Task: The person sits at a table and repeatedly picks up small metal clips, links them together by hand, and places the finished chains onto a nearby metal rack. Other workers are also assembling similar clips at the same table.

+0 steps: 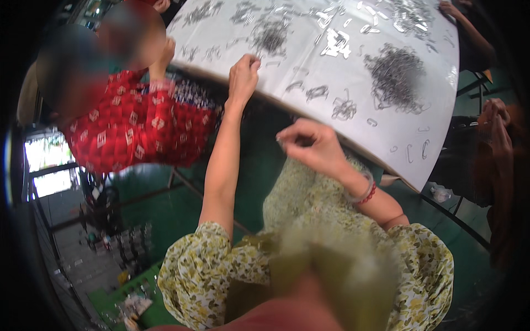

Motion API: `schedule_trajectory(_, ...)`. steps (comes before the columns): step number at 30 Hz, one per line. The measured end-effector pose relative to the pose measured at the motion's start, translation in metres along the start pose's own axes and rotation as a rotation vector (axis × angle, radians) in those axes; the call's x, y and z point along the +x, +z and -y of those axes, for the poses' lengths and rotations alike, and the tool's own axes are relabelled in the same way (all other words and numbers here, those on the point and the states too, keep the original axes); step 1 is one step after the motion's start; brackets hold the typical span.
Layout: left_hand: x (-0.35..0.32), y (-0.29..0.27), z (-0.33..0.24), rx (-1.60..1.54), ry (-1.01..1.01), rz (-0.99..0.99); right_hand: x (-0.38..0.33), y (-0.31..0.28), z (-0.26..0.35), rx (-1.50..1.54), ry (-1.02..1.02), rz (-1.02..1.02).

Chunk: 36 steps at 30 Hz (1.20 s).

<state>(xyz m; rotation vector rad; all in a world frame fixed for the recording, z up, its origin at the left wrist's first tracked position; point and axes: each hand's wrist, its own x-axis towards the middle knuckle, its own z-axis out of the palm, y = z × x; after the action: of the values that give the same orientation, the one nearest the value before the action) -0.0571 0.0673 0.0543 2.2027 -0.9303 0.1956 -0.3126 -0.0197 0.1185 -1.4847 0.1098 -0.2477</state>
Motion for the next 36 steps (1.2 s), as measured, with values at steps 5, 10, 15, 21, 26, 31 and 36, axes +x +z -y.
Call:
schedule_trajectory(5, -0.058, -0.03, -0.051, -0.389, -0.239, -0.029, -0.001, 0.001, -0.01, 0.015, 0.018, -0.034)
schedule_trajectory(10, -0.118, -0.075, -0.121, -0.954, -0.32, 0.02, -0.002, -0.001, -0.019, 0.036, 0.08, -0.072)
schedule_trajectory(15, -0.147, -0.06, -0.126, -0.846, -0.236, 0.067, -0.001, 0.0, -0.016, 0.046, 0.035, -0.158)
schedule_trajectory(21, -0.145, -0.043, -0.13, -0.729, -0.18, -0.065, 0.001, -0.003, -0.014, -0.148, -0.172, -0.11)
schedule_trajectory(26, -0.138, -0.042, -0.139, -0.837, -0.278, -0.144, 0.023, -0.024, -0.002, -0.262, -0.229, -0.16)
schedule_trajectory(31, -0.138, -0.043, -0.136, -0.869, -0.341, -0.1, 0.119, -0.112, -0.025, -0.711, -0.352, -0.108)
schedule_trajectory(36, -0.141, -0.048, -0.13, -0.819, -0.369, -0.057, 0.185, -0.161, -0.083, -1.225, -0.342, 0.171)
